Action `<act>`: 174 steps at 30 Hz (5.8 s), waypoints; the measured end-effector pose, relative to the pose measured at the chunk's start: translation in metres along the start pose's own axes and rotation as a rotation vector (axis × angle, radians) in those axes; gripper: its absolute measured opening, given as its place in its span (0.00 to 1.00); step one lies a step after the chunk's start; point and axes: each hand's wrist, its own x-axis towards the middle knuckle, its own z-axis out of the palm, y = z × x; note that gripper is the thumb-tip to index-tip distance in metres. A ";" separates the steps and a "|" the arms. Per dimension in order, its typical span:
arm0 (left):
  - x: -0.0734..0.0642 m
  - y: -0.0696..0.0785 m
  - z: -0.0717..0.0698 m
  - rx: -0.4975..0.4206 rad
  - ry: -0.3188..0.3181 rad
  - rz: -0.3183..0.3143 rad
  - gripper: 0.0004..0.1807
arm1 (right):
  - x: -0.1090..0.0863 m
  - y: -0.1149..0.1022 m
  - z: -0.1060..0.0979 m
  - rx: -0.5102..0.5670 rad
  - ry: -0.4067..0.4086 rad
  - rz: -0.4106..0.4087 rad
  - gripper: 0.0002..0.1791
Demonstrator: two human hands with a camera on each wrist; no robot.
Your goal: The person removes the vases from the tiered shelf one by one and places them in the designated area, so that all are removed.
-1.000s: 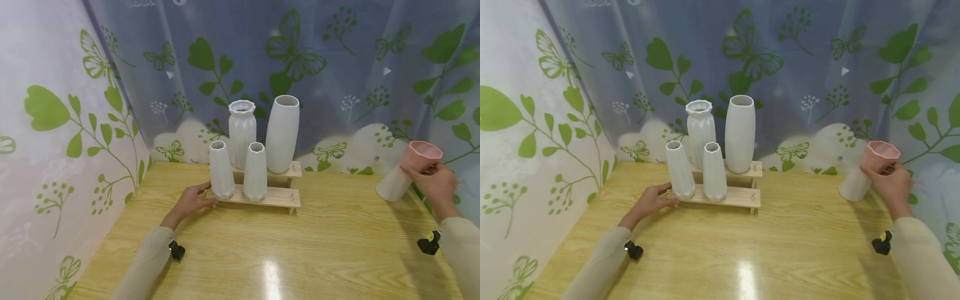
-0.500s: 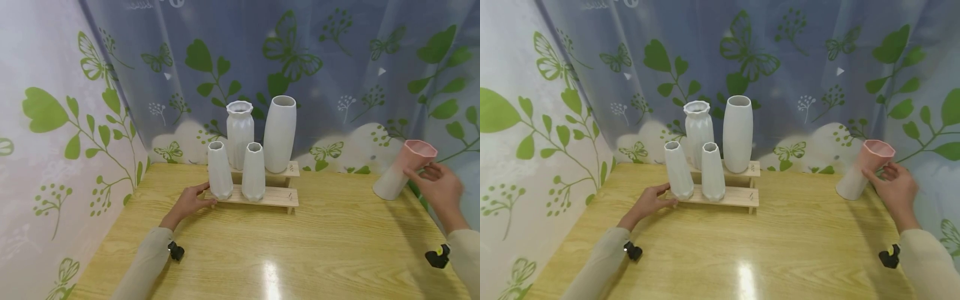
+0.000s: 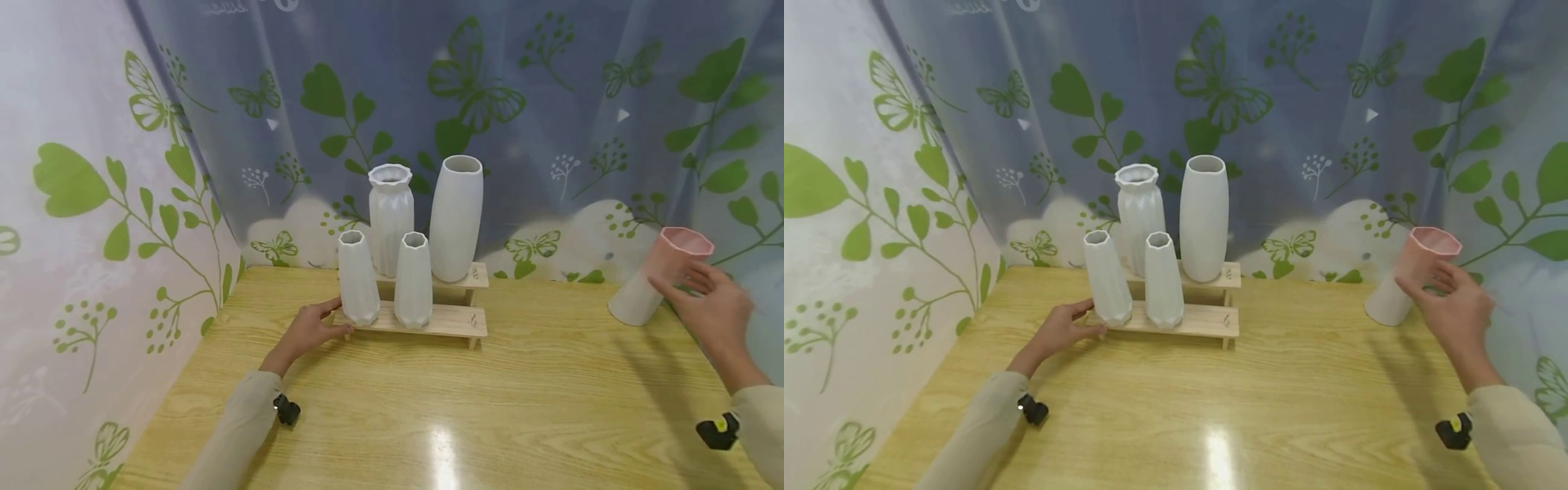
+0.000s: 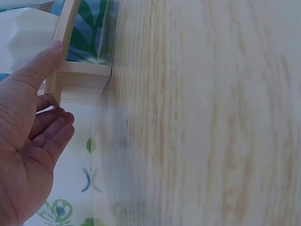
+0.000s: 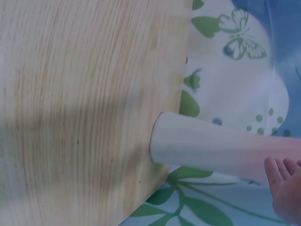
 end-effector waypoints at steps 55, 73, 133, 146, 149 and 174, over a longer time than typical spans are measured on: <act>-0.001 -0.005 0.002 -0.001 0.007 0.026 0.43 | -0.086 -0.145 0.076 0.479 -0.295 -0.466 0.29; 0.000 -0.006 0.001 -0.012 0.006 0.018 0.43 | -0.108 -0.184 0.120 0.569 -0.439 -0.501 0.33; -0.001 -0.001 0.001 -0.008 0.014 -0.004 0.42 | -0.132 -0.234 0.195 0.535 -0.501 -0.439 0.34; 0.000 -0.003 0.001 0.012 0.019 -0.009 0.43 | -0.134 -0.234 0.195 0.538 -0.483 -0.450 0.36; 0.000 -0.002 0.001 0.014 0.017 -0.015 0.43 | -0.134 -0.234 0.194 0.539 -0.478 -0.455 0.36; 0.000 -0.004 0.002 -0.008 0.017 0.006 0.43 | -0.132 -0.229 0.183 0.540 -0.454 -0.439 0.34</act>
